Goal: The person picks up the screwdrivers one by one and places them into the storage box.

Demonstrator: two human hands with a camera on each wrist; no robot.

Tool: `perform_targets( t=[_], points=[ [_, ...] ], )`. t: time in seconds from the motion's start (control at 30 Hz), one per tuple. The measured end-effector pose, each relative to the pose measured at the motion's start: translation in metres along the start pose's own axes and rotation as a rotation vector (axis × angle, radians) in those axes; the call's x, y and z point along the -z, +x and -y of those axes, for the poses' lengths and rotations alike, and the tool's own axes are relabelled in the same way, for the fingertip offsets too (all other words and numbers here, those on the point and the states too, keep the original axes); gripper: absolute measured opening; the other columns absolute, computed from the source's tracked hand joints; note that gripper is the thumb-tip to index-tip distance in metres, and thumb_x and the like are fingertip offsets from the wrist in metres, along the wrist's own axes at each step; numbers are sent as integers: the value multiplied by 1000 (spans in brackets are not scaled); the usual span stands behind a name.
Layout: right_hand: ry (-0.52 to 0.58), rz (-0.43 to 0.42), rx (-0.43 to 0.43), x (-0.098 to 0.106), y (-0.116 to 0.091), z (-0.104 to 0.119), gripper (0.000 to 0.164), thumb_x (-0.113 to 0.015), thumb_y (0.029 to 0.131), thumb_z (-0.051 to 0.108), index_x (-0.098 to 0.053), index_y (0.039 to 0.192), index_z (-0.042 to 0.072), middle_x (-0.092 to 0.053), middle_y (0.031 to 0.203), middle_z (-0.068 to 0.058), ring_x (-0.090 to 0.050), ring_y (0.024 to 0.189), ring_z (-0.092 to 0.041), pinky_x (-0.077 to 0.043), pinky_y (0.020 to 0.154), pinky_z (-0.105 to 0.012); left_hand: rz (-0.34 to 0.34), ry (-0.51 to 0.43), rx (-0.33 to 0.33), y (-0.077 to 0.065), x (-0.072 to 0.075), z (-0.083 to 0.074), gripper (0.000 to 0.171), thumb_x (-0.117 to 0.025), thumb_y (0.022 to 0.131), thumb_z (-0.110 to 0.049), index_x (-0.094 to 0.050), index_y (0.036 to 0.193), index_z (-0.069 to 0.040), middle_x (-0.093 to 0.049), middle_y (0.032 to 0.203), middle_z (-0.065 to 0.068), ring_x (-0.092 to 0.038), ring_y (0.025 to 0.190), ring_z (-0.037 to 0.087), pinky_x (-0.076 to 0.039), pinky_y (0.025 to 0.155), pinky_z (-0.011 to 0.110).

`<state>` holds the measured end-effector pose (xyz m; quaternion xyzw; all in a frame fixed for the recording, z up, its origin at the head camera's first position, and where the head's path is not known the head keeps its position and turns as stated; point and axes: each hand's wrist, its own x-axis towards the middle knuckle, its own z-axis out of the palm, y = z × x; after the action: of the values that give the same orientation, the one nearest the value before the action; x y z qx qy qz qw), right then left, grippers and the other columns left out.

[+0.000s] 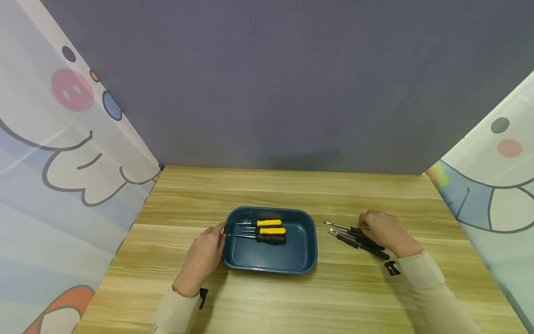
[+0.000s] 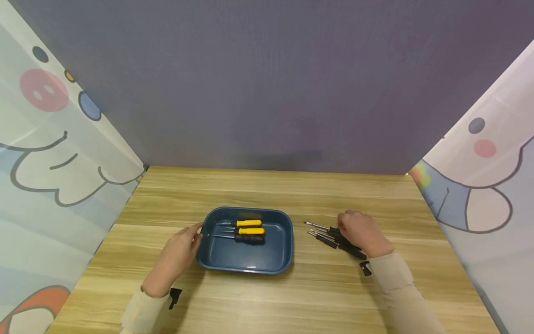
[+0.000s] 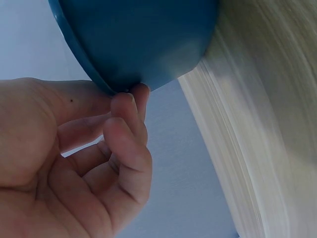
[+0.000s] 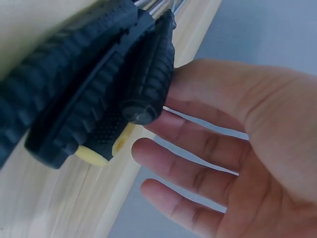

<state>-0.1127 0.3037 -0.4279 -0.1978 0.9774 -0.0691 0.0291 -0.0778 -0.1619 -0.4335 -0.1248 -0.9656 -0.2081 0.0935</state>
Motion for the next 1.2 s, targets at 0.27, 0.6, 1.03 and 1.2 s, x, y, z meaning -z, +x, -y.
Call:
perform_targets(
  t=[0.27,0.6,1.03,1.2],
  points=[
    [13,17,0,3,-3,3,9,-74,88,6,-71,97,5,-63,88,-6,-61,71,-21,-53,59,-39,-30,0,-23,1,-2,2,29,-67,93,-1,-66,122,4,-64,83,14,-63,65,30,-53,57,46],
    [-55,10,-6,5,-11,17,13,-80,84,11,-67,87,11,-58,82,0,-55,66,-14,-49,54,-36,-32,1,-27,1,-2,2,29,-67,93,-1,-66,122,4,-65,84,15,-64,68,32,-53,59,47],
    [-108,-72,21,-7,-9,17,13,-77,78,4,-66,82,9,-55,77,-1,-53,63,-16,-48,52,-36,-6,6,-8,1,-1,2,29,-66,94,-2,-65,122,4,-64,85,15,-64,69,32,-53,59,47],
    [-106,-81,26,-6,-8,18,11,-74,77,4,-65,80,9,-53,75,0,-48,61,-13,-44,51,-34,-1,5,-5,1,-1,2,30,-66,94,-2,-65,123,4,-64,84,14,-63,68,31,-53,58,46]
  ],
)
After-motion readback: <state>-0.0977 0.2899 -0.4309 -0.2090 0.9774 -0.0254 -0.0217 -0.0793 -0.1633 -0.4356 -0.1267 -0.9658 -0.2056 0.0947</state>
